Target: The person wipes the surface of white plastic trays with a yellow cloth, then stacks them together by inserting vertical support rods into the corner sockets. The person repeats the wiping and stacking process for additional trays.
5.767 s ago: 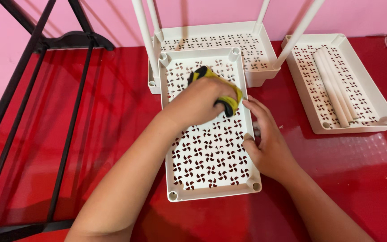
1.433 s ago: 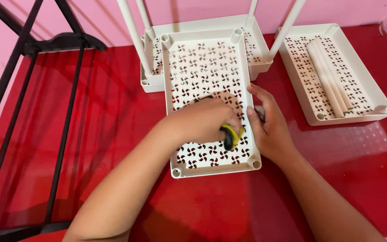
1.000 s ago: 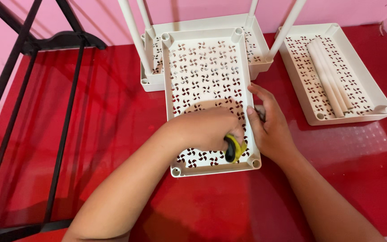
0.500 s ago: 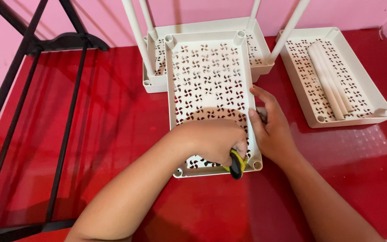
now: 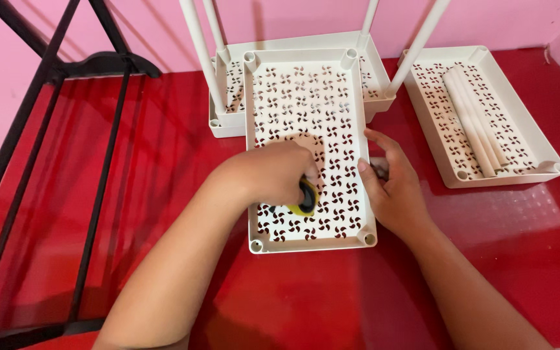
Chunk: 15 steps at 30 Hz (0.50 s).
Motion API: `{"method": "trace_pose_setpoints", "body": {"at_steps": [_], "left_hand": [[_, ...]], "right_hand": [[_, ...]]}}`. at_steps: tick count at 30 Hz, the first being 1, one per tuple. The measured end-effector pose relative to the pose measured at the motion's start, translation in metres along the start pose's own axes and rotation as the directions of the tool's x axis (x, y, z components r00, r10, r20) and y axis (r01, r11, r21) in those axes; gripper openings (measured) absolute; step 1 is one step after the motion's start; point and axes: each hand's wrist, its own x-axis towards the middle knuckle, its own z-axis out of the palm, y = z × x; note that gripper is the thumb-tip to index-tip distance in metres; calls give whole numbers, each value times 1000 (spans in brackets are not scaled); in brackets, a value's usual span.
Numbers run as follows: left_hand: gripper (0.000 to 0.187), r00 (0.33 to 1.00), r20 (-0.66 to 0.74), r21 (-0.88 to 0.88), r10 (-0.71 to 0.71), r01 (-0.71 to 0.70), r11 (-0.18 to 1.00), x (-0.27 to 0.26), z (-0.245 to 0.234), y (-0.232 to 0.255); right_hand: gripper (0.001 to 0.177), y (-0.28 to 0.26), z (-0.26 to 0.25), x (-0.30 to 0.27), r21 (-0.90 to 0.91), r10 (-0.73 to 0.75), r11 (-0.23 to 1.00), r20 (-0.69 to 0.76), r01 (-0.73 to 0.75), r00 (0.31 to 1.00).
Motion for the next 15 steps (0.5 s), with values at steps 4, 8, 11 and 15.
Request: {"method": "trace_pose_setpoints", "body": {"at_steps": [4, 8, 11, 15], "left_hand": [[29, 986, -162, 63, -30, 41, 997, -2, -10, -4], [24, 939, -345, 148, -17, 73, 986, -4, -17, -12], [28, 913, -407, 118, -26, 80, 990, -9, -18, -19], [38, 859, -509, 63, 50, -21, 998, -28, -29, -28]], "right_hand": [[51, 0, 0, -1, -10, -70, 997, 0, 70, 998], [52, 0, -2, 0, -28, -54, 998, 8, 55, 998], [56, 3, -3, -2, -17, -3, 1000, 27, 3, 1000], [60, 3, -4, 0, -72, -25, 997, 51, 28, 998]]}}
